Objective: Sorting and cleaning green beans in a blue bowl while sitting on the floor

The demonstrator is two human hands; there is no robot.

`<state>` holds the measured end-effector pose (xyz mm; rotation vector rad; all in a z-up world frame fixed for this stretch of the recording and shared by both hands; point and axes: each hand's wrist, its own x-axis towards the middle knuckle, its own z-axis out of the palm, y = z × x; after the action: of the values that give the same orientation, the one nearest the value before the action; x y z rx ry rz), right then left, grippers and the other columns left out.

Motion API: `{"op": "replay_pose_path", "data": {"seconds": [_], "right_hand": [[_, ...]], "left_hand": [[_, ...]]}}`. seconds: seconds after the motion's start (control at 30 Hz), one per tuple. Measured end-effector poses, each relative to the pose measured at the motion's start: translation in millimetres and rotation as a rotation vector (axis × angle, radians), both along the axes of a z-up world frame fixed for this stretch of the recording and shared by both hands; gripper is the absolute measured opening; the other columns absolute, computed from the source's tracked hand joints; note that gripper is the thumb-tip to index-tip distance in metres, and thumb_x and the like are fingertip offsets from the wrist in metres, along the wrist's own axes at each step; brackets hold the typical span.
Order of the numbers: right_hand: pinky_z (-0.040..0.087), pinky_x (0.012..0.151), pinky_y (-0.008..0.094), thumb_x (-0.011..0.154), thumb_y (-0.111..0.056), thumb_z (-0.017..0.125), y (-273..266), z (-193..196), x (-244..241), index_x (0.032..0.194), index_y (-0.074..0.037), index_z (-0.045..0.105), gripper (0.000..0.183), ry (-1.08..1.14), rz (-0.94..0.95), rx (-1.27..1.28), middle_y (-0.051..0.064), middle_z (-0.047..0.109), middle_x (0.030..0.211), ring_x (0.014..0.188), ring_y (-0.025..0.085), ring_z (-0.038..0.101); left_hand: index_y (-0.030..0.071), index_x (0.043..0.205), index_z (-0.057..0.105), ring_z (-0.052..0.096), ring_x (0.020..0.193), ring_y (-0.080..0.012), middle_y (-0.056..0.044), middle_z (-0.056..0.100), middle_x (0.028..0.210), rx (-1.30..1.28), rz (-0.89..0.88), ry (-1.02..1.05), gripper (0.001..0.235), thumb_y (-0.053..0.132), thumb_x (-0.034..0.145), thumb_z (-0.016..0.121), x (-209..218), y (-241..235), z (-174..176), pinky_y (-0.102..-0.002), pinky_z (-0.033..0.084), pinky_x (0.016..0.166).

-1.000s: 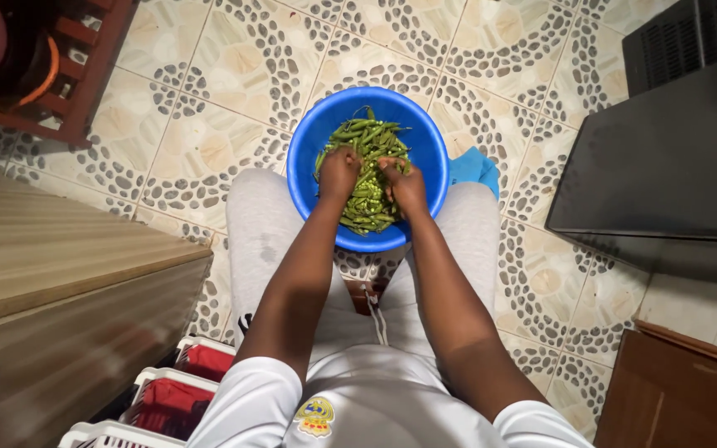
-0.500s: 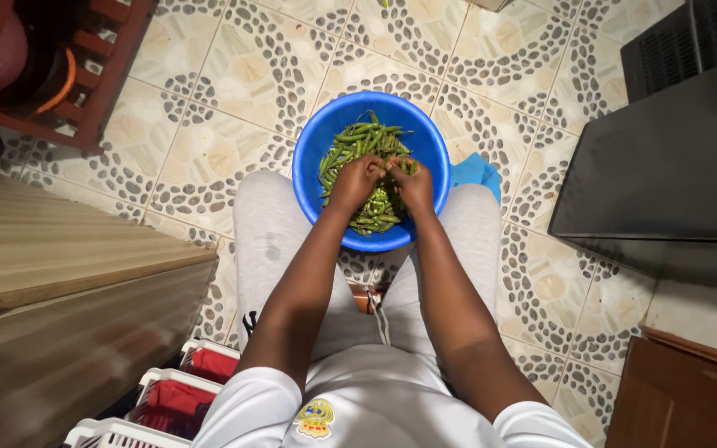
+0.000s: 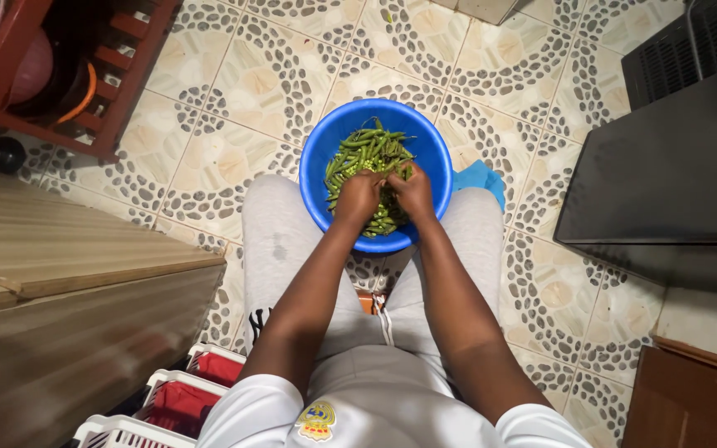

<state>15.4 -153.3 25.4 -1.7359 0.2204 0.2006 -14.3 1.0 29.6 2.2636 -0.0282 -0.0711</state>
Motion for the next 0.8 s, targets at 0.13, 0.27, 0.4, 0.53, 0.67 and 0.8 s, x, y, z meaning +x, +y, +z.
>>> {"op": "replay_pose_path", "data": {"seconds": [0.13, 0.27, 0.4, 0.53, 0.67, 0.8], "right_hand": [[0.047, 0.045, 0.036, 0.083, -0.011, 0.072, -1, -21, 7, 0.08, -0.009, 0.064, 0.009, -0.009, 0.002, -0.007, 0.009, 0.058, 0.057, 0.047, 0.016, 0.055], [0.042, 0.038, 0.029, 0.081, -0.012, 0.065, 9, -7, 0, 0.071, -0.008, 0.059, 0.013, 0.177, -0.14, 0.278, 0.007, 0.05, 0.052, 0.04, 0.014, 0.046], [0.049, 0.055, 0.036, 0.087, -0.026, 0.063, 0, -48, 13, 0.065, -0.008, 0.068, 0.029, 0.13, 0.041, -0.098, 0.01, 0.059, 0.052, 0.047, 0.021, 0.057], [0.052, 0.075, 0.047, 0.091, -0.033, 0.067, 3, -56, 8, 0.079, -0.004, 0.071, 0.032, 0.104, 0.092, -0.198, 0.018, 0.067, 0.068, 0.071, 0.031, 0.066], [0.052, 0.046, 0.033, 0.092, -0.027, 0.063, 12, -40, 5, 0.094, 0.002, 0.064, 0.029, 0.202, 0.027, 0.015, 0.009, 0.06, 0.056, 0.043, 0.018, 0.06], [0.049, 0.048, 0.031, 0.094, -0.029, 0.068, 15, -21, -2, 0.082, -0.008, 0.069, 0.024, 0.17, 0.094, -0.05, 0.007, 0.058, 0.049, 0.041, 0.019, 0.059]], "left_hand": [[0.003, 0.119, 0.077, 0.075, 0.086, -0.0384, -0.02, 0.075, 0.093, -0.073, 0.026, 0.054, 0.023, 0.01, 0.103, 0.062, -2, -6, 8, -0.045, 0.064, 0.081], [0.006, 0.107, 0.08, 0.076, 0.071, -0.0248, -0.015, 0.076, 0.079, -0.606, 0.234, 0.244, 0.015, 0.015, 0.099, 0.071, 0, -10, -14, -0.035, 0.064, 0.07], [0.004, 0.101, 0.082, 0.077, 0.069, -0.0242, -0.023, 0.076, 0.081, -0.805, 0.418, 0.296, 0.014, 0.003, 0.094, 0.07, 5, -18, -46, -0.03, 0.065, 0.066], [0.002, 0.11, 0.079, 0.078, 0.071, -0.0261, -0.025, 0.077, 0.09, -0.592, 0.405, 0.287, 0.018, 0.012, 0.095, 0.074, 7, -6, -30, -0.038, 0.065, 0.068], [0.008, 0.109, 0.079, 0.077, 0.088, -0.0354, -0.022, 0.077, 0.096, -0.435, 0.355, 0.286, 0.019, 0.022, 0.1, 0.07, 5, -4, -21, -0.046, 0.061, 0.083], [0.008, 0.114, 0.075, 0.072, 0.105, -0.0421, -0.023, 0.075, 0.107, -0.342, 0.364, 0.311, 0.022, 0.019, 0.105, 0.058, 6, -2, -17, -0.052, 0.057, 0.093]]}}
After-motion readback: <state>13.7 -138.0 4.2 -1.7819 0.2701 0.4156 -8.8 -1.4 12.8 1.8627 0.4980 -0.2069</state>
